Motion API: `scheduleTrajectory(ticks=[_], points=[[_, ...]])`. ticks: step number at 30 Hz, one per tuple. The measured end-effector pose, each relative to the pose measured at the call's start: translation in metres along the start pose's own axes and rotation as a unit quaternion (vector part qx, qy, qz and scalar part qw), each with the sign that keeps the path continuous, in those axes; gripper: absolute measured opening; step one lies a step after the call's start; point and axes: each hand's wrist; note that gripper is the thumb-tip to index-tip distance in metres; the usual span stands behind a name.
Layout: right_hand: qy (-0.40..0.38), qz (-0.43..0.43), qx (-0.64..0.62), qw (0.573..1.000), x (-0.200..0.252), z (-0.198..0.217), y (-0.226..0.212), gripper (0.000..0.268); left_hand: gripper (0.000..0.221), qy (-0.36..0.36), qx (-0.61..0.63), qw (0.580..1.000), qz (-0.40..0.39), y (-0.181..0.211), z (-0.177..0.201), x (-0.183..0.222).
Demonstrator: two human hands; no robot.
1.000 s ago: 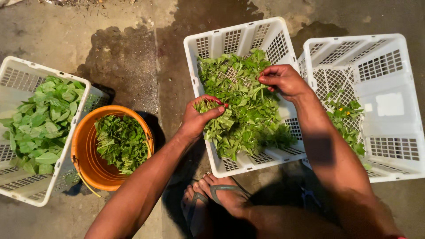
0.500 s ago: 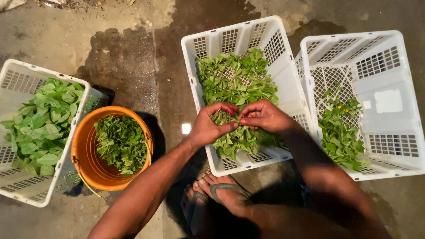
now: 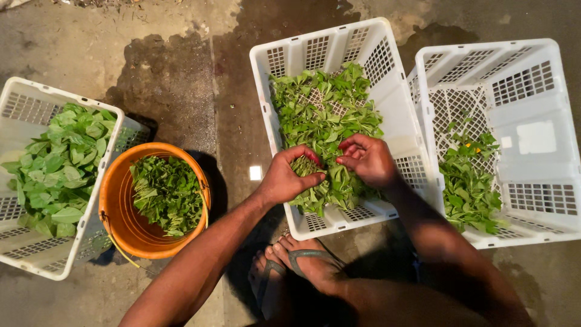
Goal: The person sorts leafy green vegetables by hand, picking up bunches from a white crate and placing them into an orange bucket. The person repeatedly handles the greens, separating and transferring them between containers.
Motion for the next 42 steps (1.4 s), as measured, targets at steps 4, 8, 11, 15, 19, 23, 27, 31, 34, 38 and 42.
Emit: scheduleTrajectory(ticks=[4,8,11,15,19,23,27,31,34,38,42], points=[[-0.012,0.012,0.001,1.000,0.000,-0.014,-0.008,0.020,0.035,0.031,-0.029,0.999,0.003,-0.003,-0.007,-0.001],[-0.051,-0.032,-0.107,0.992,-0.005,-0.023,-0.022,0.016,0.053,0.060,-0.027,0.998,-0.022,-0.001,-0.008,-0.003],[-0.072,-0.044,-0.102,0.991,-0.014,-0.020,-0.027,0.015,0.060,0.070,-0.016,0.997,0.015,0.002,-0.004,-0.006],[-0.098,-0.048,-0.103,0.989,-0.057,0.006,-0.021,0.020,0.055,0.067,0.003,0.996,0.054,0.003,0.004,-0.014],[0.104,0.105,0.360,0.921,-0.138,0.042,-0.014,0.036,0.049,0.072,0.042,0.996,0.044,0.003,0.017,-0.017],[0.021,-0.072,0.607,0.791,-0.188,0.074,-0.014,0.066,0.047,0.069,0.074,0.993,0.058,0.007,0.033,-0.014],[-0.027,-0.118,0.638,0.761,-0.210,0.069,-0.007,0.064,0.047,0.062,0.101,0.991,0.065,0.008,0.041,-0.010],[-0.064,-0.157,0.653,0.738,-0.221,0.062,0.004,0.061,0.047,0.052,0.162,0.982,0.083,0.007,0.047,-0.004],[-0.017,-0.141,0.603,0.785,-0.220,0.066,0.013,0.064,0.045,0.059,0.127,0.988,0.067,0.007,0.051,0.001],[0.047,-0.081,0.425,0.900,-0.199,0.085,0.031,0.038,0.045,0.065,0.146,0.985,0.062,0.005,0.054,0.003],[0.053,-0.062,0.126,0.989,-0.159,0.090,0.055,0.019,0.043,0.072,0.178,0.979,0.067,0.001,0.051,0.002]])
Point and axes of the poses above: each hand's wrist, its own x-axis away from the middle knuckle, its own z-axis out of the back of the hand, y = z × x
